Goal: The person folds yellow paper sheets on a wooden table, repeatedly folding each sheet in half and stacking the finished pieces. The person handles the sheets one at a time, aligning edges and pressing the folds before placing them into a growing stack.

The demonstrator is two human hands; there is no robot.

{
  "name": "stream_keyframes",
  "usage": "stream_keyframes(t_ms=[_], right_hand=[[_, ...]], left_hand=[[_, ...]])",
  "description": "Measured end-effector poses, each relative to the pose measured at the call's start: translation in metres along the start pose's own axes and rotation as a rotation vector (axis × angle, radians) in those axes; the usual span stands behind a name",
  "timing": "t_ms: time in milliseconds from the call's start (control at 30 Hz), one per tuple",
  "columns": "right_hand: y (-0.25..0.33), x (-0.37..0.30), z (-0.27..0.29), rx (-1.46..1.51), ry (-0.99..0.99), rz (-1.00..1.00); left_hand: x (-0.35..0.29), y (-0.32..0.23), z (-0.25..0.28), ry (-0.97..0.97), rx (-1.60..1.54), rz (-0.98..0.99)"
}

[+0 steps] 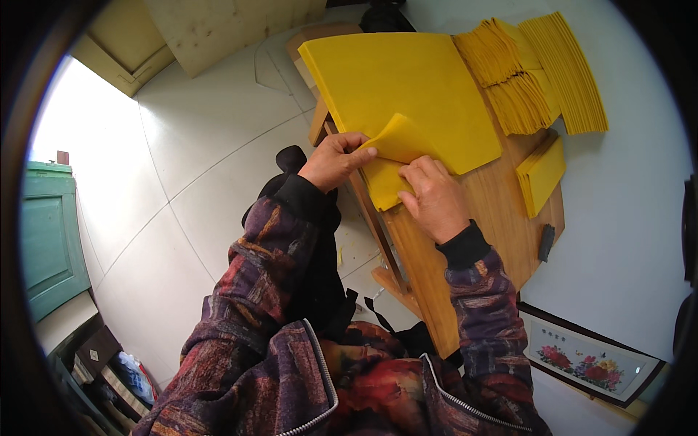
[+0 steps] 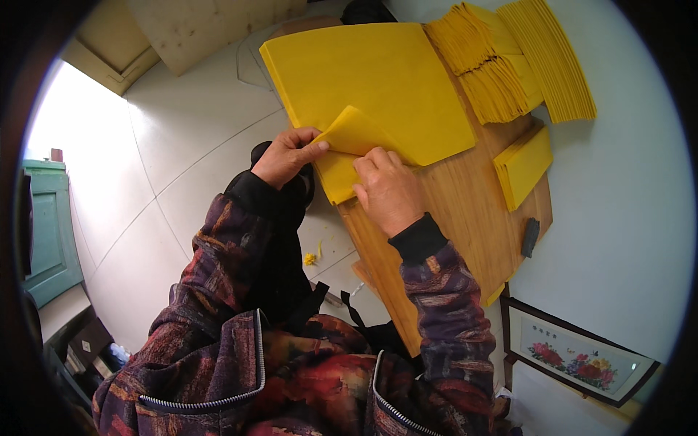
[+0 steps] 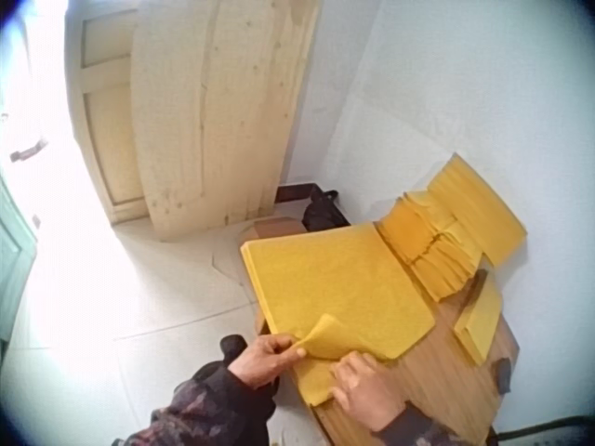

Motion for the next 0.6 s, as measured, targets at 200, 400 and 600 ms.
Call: stream_keyframes(t_ms=[200, 400, 600], right_hand=[[0.008, 0.008, -0.007, -0.260, 0.017, 0.054], [0.010, 0.013, -0.007, -0.266, 0.057, 0.054], [-0.009, 0.019, -0.003, -0.045, 0.130, -0.121]], left_hand=[[0.000, 0.000, 0.001, -0.003, 0.040, 0.016], [0.000, 0.002, 0.001, -0.003, 0.016, 0.017], [0.000, 0.001, 0.001, 0.001, 0.004, 0.012]])
Point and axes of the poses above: each hand's wrist, its own x-axis towards the middle knuckle, its own z-axis out of the back of the hand, y = z × x, the point moved 9 cm from there along x, towards the middle knuckle, and after that the axes turned 7 degrees about y, right-handed, at the moved point
